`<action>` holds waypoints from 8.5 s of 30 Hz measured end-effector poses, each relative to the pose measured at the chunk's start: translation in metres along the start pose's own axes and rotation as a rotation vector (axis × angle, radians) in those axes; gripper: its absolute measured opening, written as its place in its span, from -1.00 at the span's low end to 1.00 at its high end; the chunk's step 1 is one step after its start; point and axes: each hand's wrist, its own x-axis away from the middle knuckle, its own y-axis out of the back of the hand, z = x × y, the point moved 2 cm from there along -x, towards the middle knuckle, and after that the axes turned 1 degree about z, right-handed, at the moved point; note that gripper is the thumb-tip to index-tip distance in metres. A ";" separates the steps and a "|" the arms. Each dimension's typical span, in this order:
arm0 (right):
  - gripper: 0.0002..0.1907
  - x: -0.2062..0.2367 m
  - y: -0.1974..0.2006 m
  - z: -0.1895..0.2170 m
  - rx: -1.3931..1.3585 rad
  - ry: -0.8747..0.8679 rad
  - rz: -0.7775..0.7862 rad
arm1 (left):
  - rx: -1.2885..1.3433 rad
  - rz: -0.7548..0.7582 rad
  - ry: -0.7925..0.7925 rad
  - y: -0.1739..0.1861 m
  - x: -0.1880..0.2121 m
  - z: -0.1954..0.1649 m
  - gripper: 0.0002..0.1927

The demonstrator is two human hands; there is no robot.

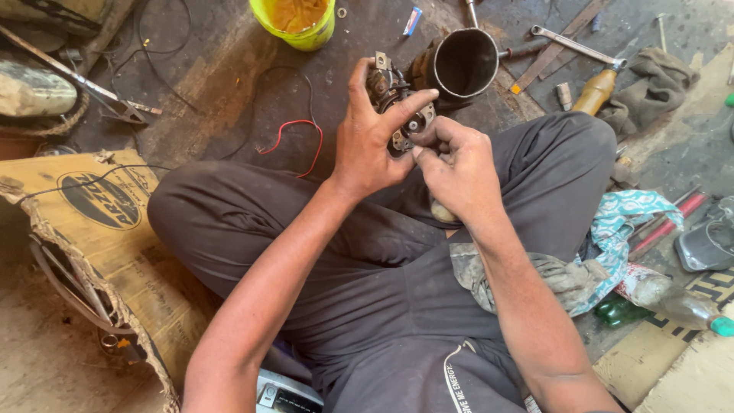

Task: The person sits cross-legged on the workshop floor repairing a starter motor. They handle a small bracket, wipe parts with a cloth, use a spanner and pliers to loosen fasteners, separate the end cap and housing from the motor body, and reassemble the components by hand.

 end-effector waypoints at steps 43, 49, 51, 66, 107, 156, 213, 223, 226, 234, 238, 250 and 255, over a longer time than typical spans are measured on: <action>-0.61 -0.045 0.140 -0.078 0.442 0.174 -0.044 | -0.063 0.083 0.109 -0.001 -0.002 0.004 -0.01; -0.22 -0.034 0.044 -0.019 0.321 0.537 0.237 | -0.064 0.152 0.057 0.004 -0.005 0.012 0.09; -0.21 -0.039 0.035 -0.017 0.323 0.547 0.232 | -0.071 0.180 0.071 0.004 -0.007 0.014 0.08; -0.26 -0.034 0.023 -0.040 0.336 0.546 0.046 | -0.251 0.195 0.084 0.024 -0.017 0.006 0.00; -0.26 -0.023 0.005 -0.042 0.234 0.477 -0.146 | -0.015 0.063 0.036 0.004 -0.017 0.030 -0.41; -0.40 0.008 0.361 -0.218 0.805 -0.398 -0.796 | 0.627 -0.015 0.326 0.016 -0.017 0.075 -0.28; 0.01 -0.002 0.019 -0.061 -1.362 0.148 0.033 | 0.684 -0.132 0.503 -0.041 -0.031 0.071 -0.89; -0.04 0.010 0.021 -0.062 -0.411 0.314 -0.322 | 0.723 -0.139 0.500 -0.042 -0.031 0.071 -0.89; -0.07 0.008 0.018 -0.057 -0.262 0.389 -0.337 | 0.710 -0.119 0.519 -0.042 -0.031 0.071 -0.89; -0.06 -0.006 0.001 -0.012 0.443 0.461 -0.259 | 0.706 -0.130 0.501 -0.042 -0.031 0.072 -0.90; -0.08 -0.014 -0.003 -0.001 0.443 0.474 -0.212 | 0.697 -0.128 0.493 -0.039 -0.032 0.071 -0.88; -0.09 -0.014 -0.013 -0.013 0.431 0.399 -0.232 | 0.708 -0.096 0.536 -0.038 -0.032 0.067 -0.88; -0.08 -0.012 -0.019 -0.014 0.466 0.370 -0.304 | 0.718 -0.091 0.527 -0.035 -0.032 0.064 -0.88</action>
